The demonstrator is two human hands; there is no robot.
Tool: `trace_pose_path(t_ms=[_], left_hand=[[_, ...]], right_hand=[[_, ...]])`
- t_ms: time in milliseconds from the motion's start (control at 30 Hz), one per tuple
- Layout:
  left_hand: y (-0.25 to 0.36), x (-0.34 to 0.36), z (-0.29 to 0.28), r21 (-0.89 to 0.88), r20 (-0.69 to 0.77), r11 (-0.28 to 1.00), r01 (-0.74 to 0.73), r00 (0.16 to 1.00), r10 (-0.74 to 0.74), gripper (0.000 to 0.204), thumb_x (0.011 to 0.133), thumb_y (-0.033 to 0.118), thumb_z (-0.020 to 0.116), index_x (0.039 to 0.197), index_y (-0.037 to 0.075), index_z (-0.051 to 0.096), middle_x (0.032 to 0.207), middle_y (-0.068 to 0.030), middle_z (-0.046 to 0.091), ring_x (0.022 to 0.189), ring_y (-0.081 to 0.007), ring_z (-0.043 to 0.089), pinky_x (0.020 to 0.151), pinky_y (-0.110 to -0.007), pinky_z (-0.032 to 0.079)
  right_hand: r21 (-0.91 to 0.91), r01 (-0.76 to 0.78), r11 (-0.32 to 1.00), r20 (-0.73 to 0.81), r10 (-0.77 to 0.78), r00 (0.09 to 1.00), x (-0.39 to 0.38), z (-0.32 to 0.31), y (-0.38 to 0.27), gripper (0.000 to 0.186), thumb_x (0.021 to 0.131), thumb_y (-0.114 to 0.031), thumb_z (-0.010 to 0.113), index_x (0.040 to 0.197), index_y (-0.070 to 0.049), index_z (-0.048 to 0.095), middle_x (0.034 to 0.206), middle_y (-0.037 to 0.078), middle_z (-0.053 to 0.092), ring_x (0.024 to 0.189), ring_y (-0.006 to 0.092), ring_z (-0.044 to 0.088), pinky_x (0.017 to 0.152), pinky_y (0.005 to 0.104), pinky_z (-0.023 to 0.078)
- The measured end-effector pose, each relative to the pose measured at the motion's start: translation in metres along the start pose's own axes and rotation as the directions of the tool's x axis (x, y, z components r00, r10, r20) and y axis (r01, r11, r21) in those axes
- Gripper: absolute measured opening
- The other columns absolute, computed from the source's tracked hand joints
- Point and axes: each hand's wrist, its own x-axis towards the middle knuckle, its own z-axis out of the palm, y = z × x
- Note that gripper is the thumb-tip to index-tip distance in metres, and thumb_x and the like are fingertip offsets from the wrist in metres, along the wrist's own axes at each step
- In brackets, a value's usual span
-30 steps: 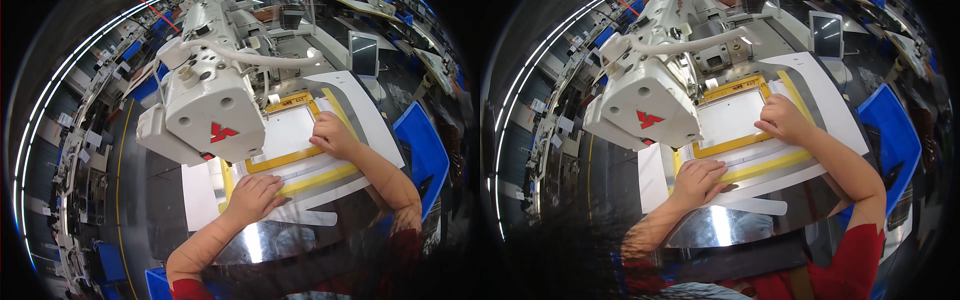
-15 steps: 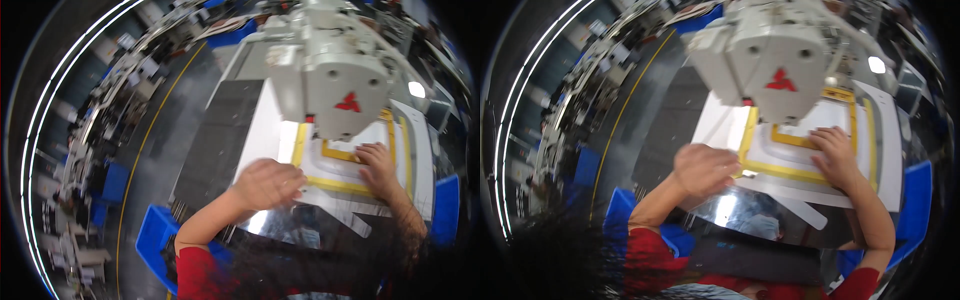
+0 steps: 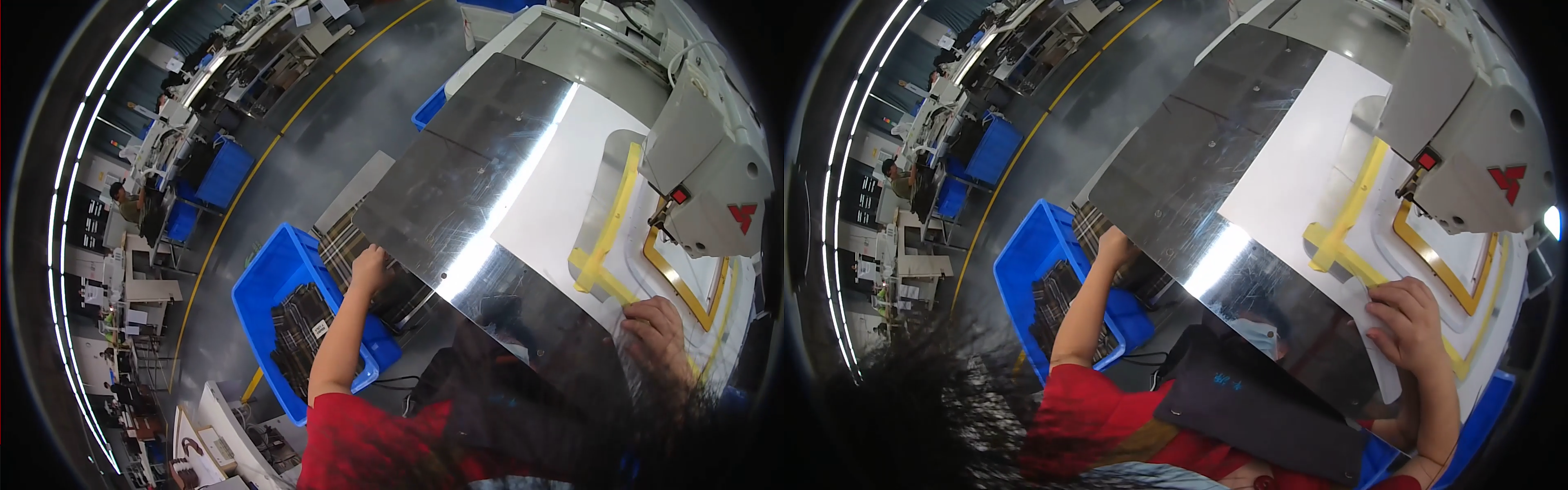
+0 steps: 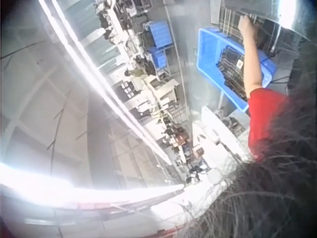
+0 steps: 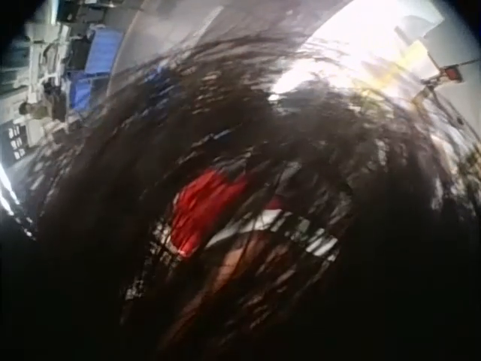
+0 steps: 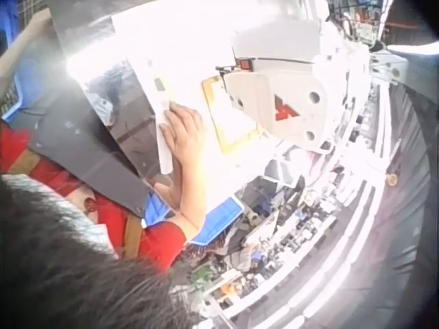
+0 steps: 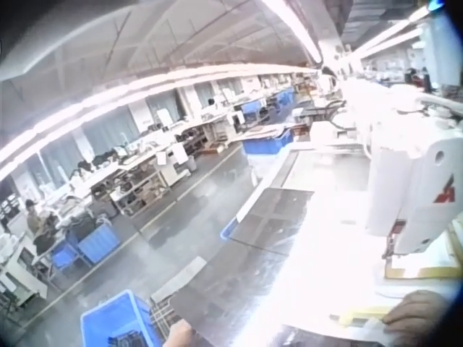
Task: Operating an industrial sewing machine to sew fabric patches onto a base material.
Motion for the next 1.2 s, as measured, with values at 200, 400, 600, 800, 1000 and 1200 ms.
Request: trace_pose_path(t_ms=[200,400,600,800,1000,1200], left_hand=[[-0.005,0.036,-0.001,0.067,0.311,0.995,0.071,0.946,-0.089,0.018,0.070,0.019,0.068,0.079,0.004,0.065,0.077,-0.0103,0.065,0.065,-0.0318,0.063,0.061,-0.045,0.052],[-0.076,0.002,-0.033,-0.923,0.384,-0.221,0.315,0.772,-0.506,0.012,0.081,0.020,0.059,0.077,0.009,0.062,0.071,0.0000,0.063,0.065,-0.0141,0.059,0.062,-0.025,0.045],[-0.042,0.002,-0.164,-0.974,0.044,-0.223,-0.048,0.920,-0.389,0.029,0.078,0.015,0.057,0.103,0.001,0.063,0.090,-0.0051,0.066,0.088,-0.0173,0.063,0.084,-0.034,0.049],[0.159,0.058,-0.216,-0.880,0.130,0.465,0.096,0.991,0.041,0.019,0.078,0.010,0.062,0.094,0.002,0.061,0.085,-0.0026,0.062,0.078,-0.0131,0.060,0.073,-0.028,0.048],[0.268,0.114,-0.176,-0.421,0.082,0.763,-0.491,0.817,0.571,0.017,0.080,0.015,0.070,0.091,0.004,0.064,0.090,-0.0104,0.058,0.086,-0.0264,0.061,0.076,-0.036,0.049],[0.275,0.185,-0.188,-0.309,0.412,0.866,-0.393,0.766,0.494,0.045,0.073,0.026,0.079,0.108,0.003,0.063,0.103,-0.0071,0.063,0.090,-0.0187,0.061,0.086,-0.031,0.049]], right_hand=[[0.015,-0.012,1.000,0.017,0.012,1.000,-0.008,-0.002,-0.013,0.028,0.077,-0.028,0.068,0.093,-0.006,0.064,0.105,0.011,0.064,0.094,0.0328,0.061,0.080,0.0448,0.048],[0.117,-0.080,0.990,0.152,0.062,0.986,-0.021,0.000,-0.014,0.042,0.076,-0.039,0.071,0.107,-0.011,0.066,0.124,0.010,0.061,0.120,0.0353,0.052,0.100,0.0495,0.039],[0.108,0.000,0.994,0.274,-0.030,0.961,-0.007,0.012,-0.028,0.055,0.072,-0.037,0.075,0.121,-0.017,0.061,0.137,0.004,0.053,0.133,0.0295,0.043,0.106,0.0500,0.033],[0.060,0.036,0.998,0.253,-0.050,0.966,-0.006,0.009,-0.033,0.059,0.073,-0.036,0.076,0.125,-0.016,0.058,0.141,0.004,0.049,0.134,0.0288,0.041,0.106,0.0498,0.033],[0.096,-0.018,0.995,0.260,-0.008,0.966,-0.017,0.001,-0.045,0.055,0.082,-0.034,0.070,0.130,-0.014,0.053,0.142,0.007,0.046,0.134,0.0284,0.040,0.106,0.0496,0.033],[-0.064,-0.039,0.997,0.052,0.042,0.998,0.012,0.003,-0.017,0.052,0.081,-0.024,0.067,0.130,-0.013,0.054,0.142,0.009,0.046,0.134,0.0272,0.041,0.107,0.0471,0.034]])
